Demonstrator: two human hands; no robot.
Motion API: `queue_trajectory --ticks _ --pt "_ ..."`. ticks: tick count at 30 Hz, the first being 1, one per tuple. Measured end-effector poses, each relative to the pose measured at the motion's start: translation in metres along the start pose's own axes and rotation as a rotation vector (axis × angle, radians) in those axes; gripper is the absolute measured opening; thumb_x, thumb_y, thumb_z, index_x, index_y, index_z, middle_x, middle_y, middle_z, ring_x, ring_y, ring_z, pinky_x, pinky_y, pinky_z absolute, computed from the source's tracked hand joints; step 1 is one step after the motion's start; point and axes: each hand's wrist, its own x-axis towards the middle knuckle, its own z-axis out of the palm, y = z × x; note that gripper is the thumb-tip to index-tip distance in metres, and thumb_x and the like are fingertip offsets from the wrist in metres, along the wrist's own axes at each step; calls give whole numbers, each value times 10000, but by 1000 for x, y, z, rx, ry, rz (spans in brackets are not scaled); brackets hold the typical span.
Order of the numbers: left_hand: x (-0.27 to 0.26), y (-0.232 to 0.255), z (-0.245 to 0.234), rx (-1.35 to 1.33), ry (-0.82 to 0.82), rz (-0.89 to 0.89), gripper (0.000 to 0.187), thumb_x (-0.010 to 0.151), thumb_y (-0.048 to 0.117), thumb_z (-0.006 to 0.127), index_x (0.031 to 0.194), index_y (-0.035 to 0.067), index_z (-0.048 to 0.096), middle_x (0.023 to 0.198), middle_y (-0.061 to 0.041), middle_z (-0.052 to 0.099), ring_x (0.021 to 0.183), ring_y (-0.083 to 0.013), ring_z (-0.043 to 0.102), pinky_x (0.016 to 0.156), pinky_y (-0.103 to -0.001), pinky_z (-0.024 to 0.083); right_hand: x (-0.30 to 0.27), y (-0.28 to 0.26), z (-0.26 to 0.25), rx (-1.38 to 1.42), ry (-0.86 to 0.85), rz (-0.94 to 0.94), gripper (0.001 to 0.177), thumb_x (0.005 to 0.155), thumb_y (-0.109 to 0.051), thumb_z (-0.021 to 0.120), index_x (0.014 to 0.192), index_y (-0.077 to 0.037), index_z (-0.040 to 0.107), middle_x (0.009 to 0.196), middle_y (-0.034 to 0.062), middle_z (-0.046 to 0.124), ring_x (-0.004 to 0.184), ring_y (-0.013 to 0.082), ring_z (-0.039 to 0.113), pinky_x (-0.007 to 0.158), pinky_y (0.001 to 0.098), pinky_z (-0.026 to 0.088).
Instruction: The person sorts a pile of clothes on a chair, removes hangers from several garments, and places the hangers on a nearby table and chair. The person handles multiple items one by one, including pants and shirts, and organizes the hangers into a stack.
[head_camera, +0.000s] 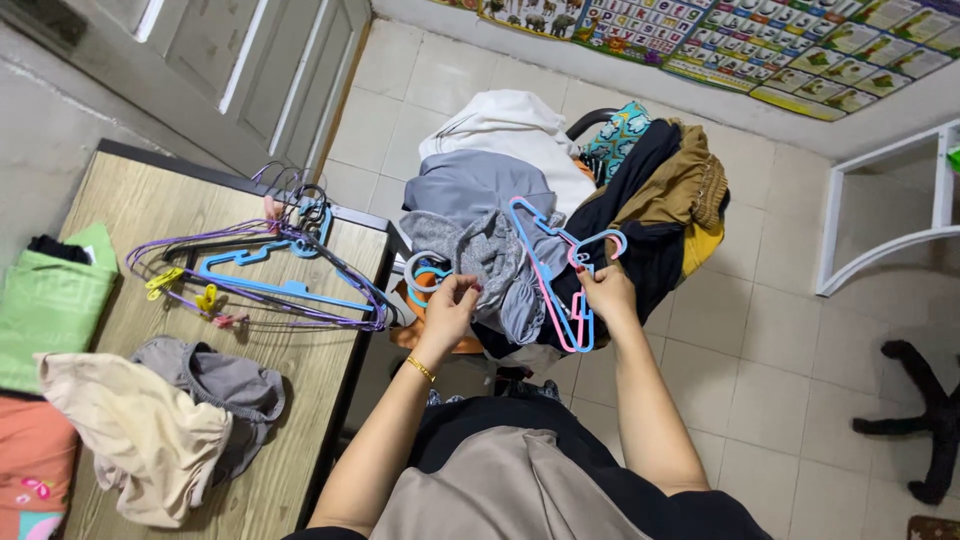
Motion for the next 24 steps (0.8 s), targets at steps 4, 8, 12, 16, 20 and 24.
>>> queue_trajectory --ticks 4,8,12,16,20,24 --pt "5 -7 -14 16 71 38 221 915 162 714 1125 103 751 956 -89 758 839 -182 707 726 -329 575 5 6 14 23 -27 -79 394 807 -466 773 945 -97 794 906 155 764 1045 386 711 860 469 568" --pt "4 25 -56 167 339 254 171 923 123 671 1070 91 751 959 -158 723 907 -330 699 762 -389 564 7 9 12 349 -30 -52 315 876 -356 787 1001 -67 772 866 189 730 890 336 711 698 447 554" --pt "26 20 -112 328 812 456 141 877 63 700 1002 1 675 894 -187 619 804 -354 631 708 -410 522 -40 -28 -36 890 -294 -157 120 983 -136 636 1026 -30 600 816 62 659 692 115 688 533 171 536" --pt "56 13 -146 324 927 237 281 836 163 780 1008 5 623 955 -179 601 959 -386 630 817 -413 553 -54 -51 -53 1094 -454 -247 113 1028 -160 612 1030 -58 563 812 84 687 698 147 724 577 205 596" --pt "81 -4 -154 377 818 -153 570 779 406 849 1114 26 586 1066 -202 626 1047 -441 663 892 -569 548 -66 -74 -58 1110 -551 -282 216 1050 -267 627 1054 -53 597 789 114 690 672 204 744 583 287 622" --pt "75 15 -148 454 765 -287 393 806 285 742 1072 49 575 1096 -174 643 1056 -430 686 884 -583 562 -88 -101 -70 1137 -612 -316 292 1052 -309 616 1075 -19 639 778 135 710 662 216 762 573 292 630"
